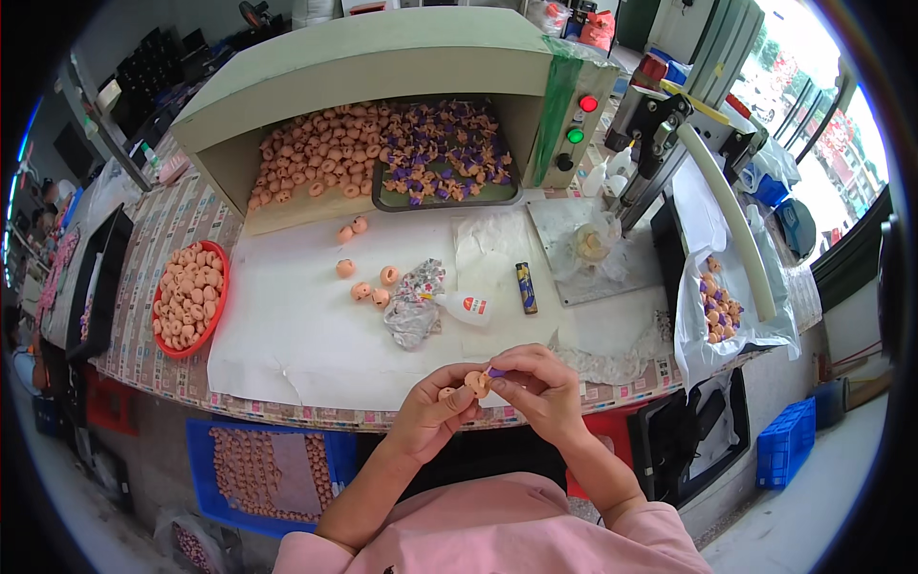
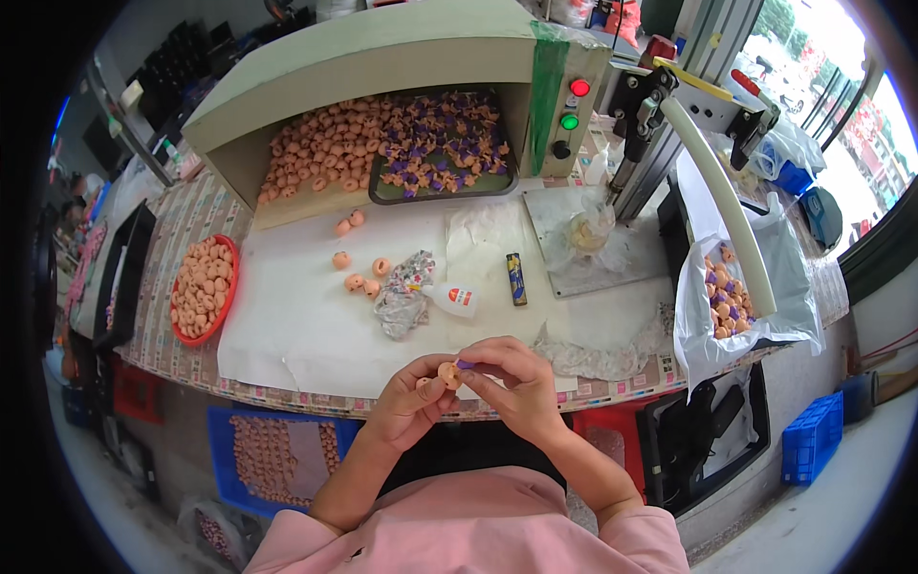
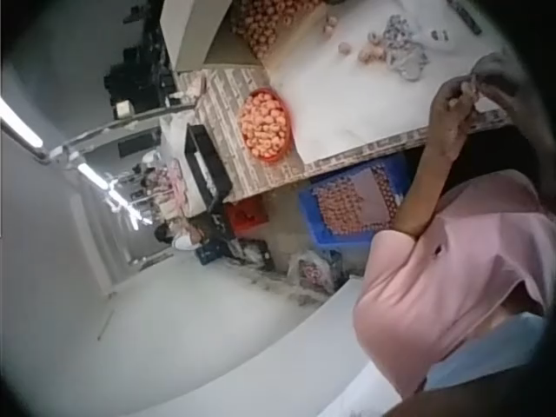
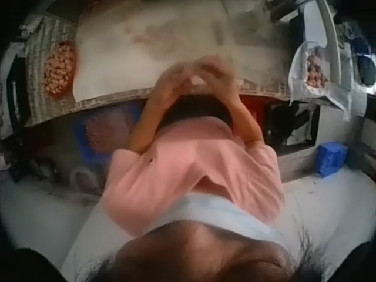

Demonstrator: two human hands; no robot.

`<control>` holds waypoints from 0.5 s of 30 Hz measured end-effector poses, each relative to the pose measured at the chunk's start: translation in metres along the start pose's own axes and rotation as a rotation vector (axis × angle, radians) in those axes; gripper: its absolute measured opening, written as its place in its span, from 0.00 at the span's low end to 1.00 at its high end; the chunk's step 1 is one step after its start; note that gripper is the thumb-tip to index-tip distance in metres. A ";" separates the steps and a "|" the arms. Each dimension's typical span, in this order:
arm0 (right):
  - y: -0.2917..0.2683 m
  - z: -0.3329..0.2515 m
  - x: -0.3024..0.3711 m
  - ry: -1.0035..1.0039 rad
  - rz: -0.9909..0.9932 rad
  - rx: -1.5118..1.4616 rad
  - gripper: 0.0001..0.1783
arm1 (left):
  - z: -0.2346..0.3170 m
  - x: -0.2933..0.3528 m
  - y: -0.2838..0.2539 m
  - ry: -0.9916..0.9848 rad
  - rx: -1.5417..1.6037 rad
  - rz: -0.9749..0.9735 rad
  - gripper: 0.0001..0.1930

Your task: Manually assemble small plastic toy components and use an industrial press machine to secure them.

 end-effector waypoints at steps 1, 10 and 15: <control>-0.002 0.002 0.002 0.004 0.002 0.000 0.14 | 0.001 0.000 -0.002 0.019 -0.030 0.028 0.19; -0.030 0.007 0.003 -0.051 0.075 0.217 0.12 | -0.013 -0.012 -0.006 0.063 -0.151 0.103 0.18; -0.035 0.020 0.005 -0.014 0.050 0.210 0.10 | -0.021 -0.020 -0.008 -0.004 -0.141 0.040 0.17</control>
Point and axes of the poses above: each hand's wrist, its own x-axis away from the middle knuckle, its own y-axis out of the palm, z = x × y, the point moved 10 cm from there along -x, towards the middle knuckle, and after that the axes turned 15 degrees about z, right-handed, at the moved point
